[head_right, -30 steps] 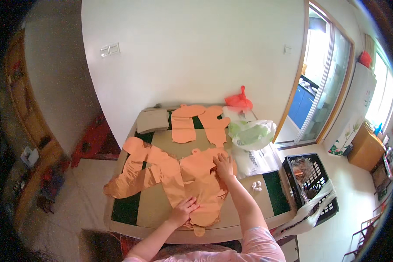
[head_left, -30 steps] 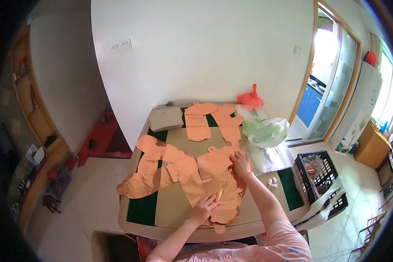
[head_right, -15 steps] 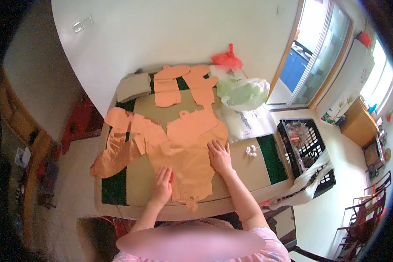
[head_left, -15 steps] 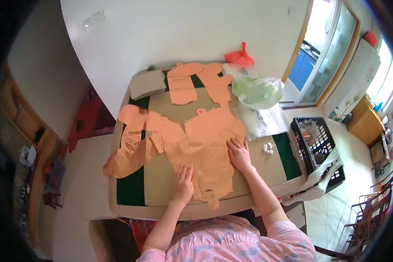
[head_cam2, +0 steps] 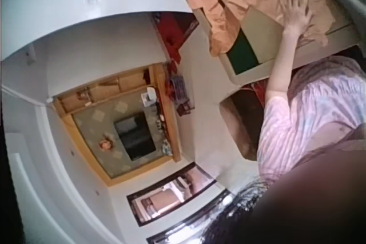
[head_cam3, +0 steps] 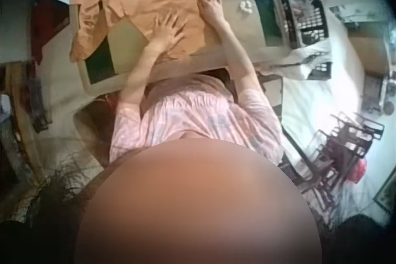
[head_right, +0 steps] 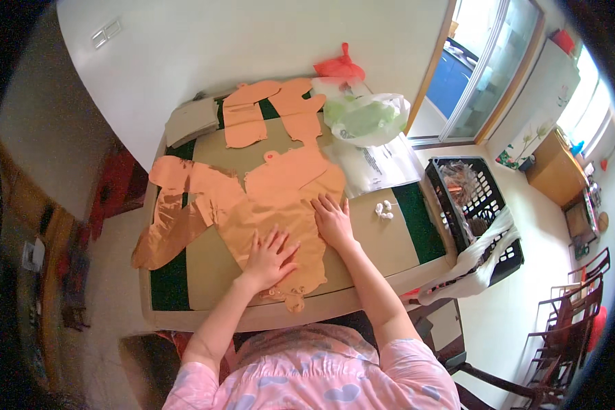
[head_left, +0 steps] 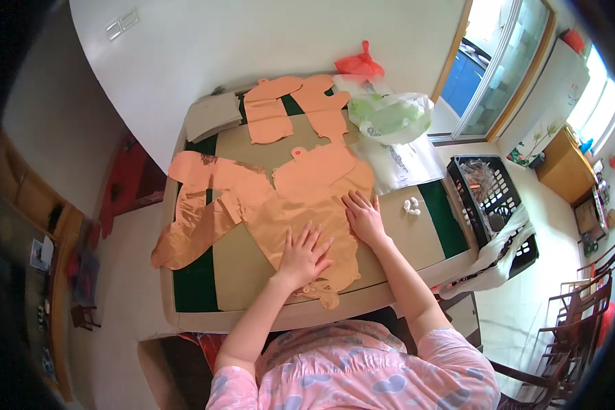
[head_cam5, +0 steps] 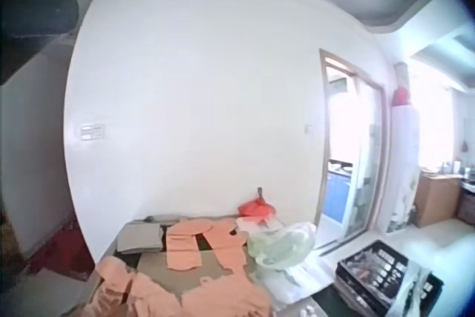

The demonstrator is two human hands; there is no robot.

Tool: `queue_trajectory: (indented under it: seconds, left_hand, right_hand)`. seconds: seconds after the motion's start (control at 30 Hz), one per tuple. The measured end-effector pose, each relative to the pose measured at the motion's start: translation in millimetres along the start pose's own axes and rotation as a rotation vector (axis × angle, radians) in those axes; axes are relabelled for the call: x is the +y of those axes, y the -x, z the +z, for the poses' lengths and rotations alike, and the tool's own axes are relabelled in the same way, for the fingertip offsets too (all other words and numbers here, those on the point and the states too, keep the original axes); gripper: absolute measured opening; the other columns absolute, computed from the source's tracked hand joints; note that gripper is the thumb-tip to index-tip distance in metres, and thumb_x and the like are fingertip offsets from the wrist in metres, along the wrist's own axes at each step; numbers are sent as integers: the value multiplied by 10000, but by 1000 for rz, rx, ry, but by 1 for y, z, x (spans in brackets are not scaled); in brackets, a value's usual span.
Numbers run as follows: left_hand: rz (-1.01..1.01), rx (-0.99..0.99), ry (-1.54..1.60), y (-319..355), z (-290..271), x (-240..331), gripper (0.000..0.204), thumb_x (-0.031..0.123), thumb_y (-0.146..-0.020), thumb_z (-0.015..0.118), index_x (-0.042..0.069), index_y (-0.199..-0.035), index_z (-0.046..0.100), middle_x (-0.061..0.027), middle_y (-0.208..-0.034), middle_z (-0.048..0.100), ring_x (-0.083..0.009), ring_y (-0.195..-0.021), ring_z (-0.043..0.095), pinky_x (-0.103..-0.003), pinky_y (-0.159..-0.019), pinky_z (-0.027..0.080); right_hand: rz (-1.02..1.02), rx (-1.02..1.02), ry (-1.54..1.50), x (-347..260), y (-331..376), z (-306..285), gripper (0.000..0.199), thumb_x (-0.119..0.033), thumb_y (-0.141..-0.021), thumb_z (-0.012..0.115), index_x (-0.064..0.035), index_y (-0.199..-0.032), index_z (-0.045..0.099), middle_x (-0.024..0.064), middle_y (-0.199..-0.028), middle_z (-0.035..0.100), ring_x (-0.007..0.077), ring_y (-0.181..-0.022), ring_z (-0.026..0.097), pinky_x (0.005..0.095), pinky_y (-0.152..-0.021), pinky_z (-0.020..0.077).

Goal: Folding and organizing large rose gold foil balloons on a table.

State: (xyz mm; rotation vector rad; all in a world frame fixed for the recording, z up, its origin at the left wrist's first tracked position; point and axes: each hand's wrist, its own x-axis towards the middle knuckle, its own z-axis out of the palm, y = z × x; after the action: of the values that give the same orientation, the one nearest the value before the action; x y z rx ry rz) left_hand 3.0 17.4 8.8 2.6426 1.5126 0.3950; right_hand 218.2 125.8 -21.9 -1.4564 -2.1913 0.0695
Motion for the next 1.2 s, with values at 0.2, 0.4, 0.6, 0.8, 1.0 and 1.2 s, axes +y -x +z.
queue_trajectory:
  seconds: [0.2,0.4,0.6,0.8,1.0,1.2]
  left_hand:
    - [89,-76,-2,6,8,-21,574,498,-899,522,270,-1414,417,-116,-1507,304,-314,-1405,252,-634,-1086,175]
    - [-327,222,178,31,19,-30,586,422,-909,534,173,-1421,397,-172,-1449,362,-366,-1357,316,-615,-1056,236]
    - [-359,248,17,41,10,-19,497,316,-921,540,82,-1352,460,-174,-1404,424,-357,-1347,340,-621,-1050,249]
    - [-327,295,30,54,-1,-12,395,256,-903,575,22,-1221,567,-154,-1350,489,-310,-1350,361,-614,-1067,254]
    - [-333,237,33,65,3,2,401,226,-890,579,29,-1239,560,-147,-1353,494,-307,-1349,366,-618,-1070,254]
    - [-339,234,23,67,6,2,433,231,-889,583,42,-1275,535,-150,-1379,475,-305,-1359,356,-617,-1075,244]
  right_hand:
    - [15,-15,-17,-1,0,-2,347,-215,-940,508,-151,-1278,551,63,-1374,499,237,-1329,399,622,-1081,236]
    - [7,4,-19,-1,-2,-1,357,-219,-936,530,-154,-1287,552,73,-1386,492,258,-1323,416,617,-1077,238]
    - [4,28,-49,-5,2,-12,317,-169,-912,555,-145,-1227,585,91,-1405,458,252,-1344,381,613,-1080,242]
    - [-105,-37,-58,-19,38,-48,375,-92,-811,613,-144,-1182,619,103,-1400,461,274,-1343,386,605,-1091,229]
    - [-73,-114,-102,-29,81,-49,427,-17,-813,543,-173,-1198,639,103,-1381,492,294,-1334,403,599,-1101,204]
    - [-163,-141,-4,-32,79,-54,496,-19,-790,558,-214,-1242,608,87,-1399,471,269,-1331,399,617,-1079,234]
